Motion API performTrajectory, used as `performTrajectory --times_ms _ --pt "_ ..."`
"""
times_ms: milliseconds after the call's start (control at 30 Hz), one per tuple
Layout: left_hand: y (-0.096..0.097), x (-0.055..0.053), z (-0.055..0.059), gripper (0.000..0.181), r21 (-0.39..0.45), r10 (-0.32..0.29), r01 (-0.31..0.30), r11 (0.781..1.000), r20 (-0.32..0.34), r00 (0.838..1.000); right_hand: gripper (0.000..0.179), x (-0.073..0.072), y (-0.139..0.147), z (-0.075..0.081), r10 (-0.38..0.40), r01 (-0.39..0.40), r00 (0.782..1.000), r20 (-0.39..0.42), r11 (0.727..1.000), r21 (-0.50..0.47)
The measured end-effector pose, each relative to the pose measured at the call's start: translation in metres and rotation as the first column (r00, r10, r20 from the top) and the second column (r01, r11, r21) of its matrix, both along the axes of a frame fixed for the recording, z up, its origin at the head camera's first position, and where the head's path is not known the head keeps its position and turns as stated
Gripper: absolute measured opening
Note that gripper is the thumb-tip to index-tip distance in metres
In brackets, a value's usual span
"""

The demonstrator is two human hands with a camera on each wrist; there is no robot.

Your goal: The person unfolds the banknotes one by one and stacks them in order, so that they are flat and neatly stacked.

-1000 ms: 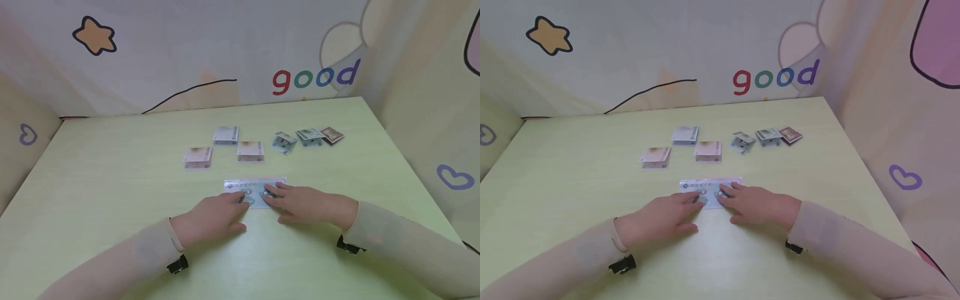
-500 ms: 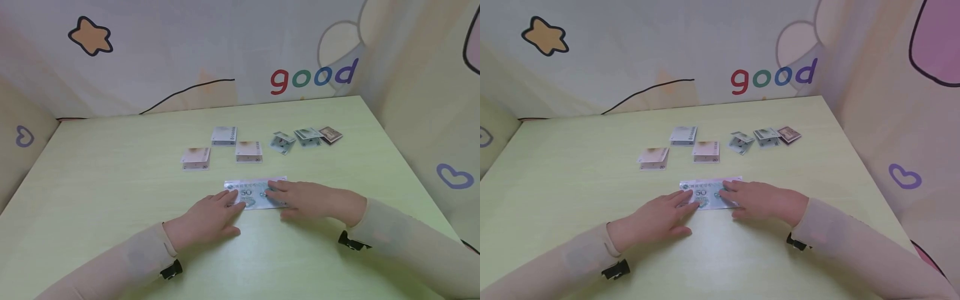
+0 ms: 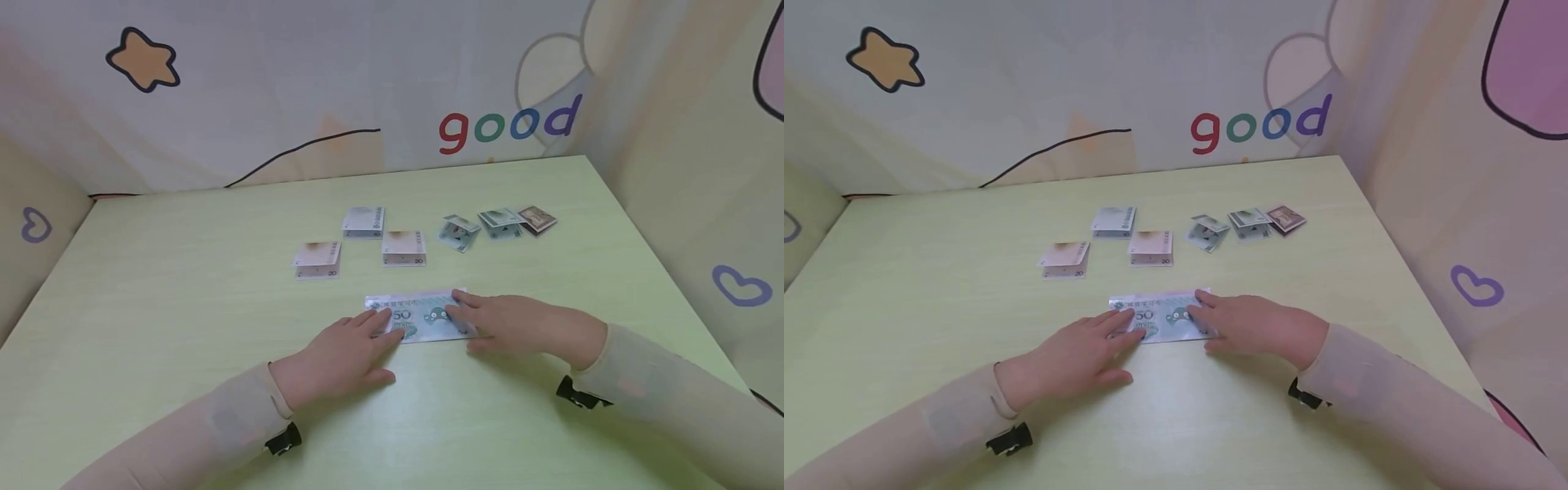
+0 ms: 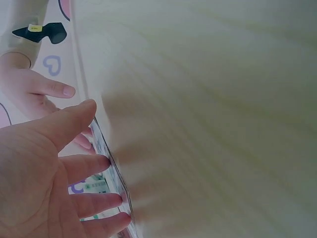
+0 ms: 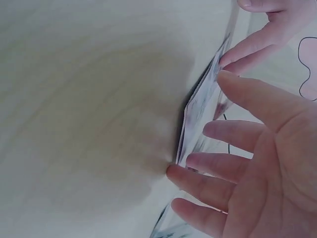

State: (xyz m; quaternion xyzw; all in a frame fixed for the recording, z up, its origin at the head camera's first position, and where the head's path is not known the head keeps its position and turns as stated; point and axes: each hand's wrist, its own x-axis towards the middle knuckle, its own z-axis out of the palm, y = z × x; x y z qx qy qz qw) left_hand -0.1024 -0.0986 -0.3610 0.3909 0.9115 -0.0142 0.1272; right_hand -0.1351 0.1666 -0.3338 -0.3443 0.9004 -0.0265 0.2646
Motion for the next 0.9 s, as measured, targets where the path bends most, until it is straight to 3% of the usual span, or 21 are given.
performTrajectory --times_ms 267,600,900 --pt "0.002 -0.001 0.0 0.064 -0.009 0.004 -0.004 1.0 0.002 1.0 0.066 0.0 0.0 0.001 -0.042 0.042 0.999 0.007 0.999 -0.001" --pt "0.002 0.0 0.0 0.065 -0.013 -0.007 0.007 1.0 -0.017 1.0 0.057 0.007 -0.001 -0.004 0.092 -0.095 0.993 -0.075 0.995 -0.028" --pt "-0.008 -0.003 -0.001 0.061 0.003 0.013 -0.013 1.0 -0.009 1.0 0.055 0.008 -0.004 -0.008 0.093 -0.096 0.99 -0.108 0.995 -0.024"
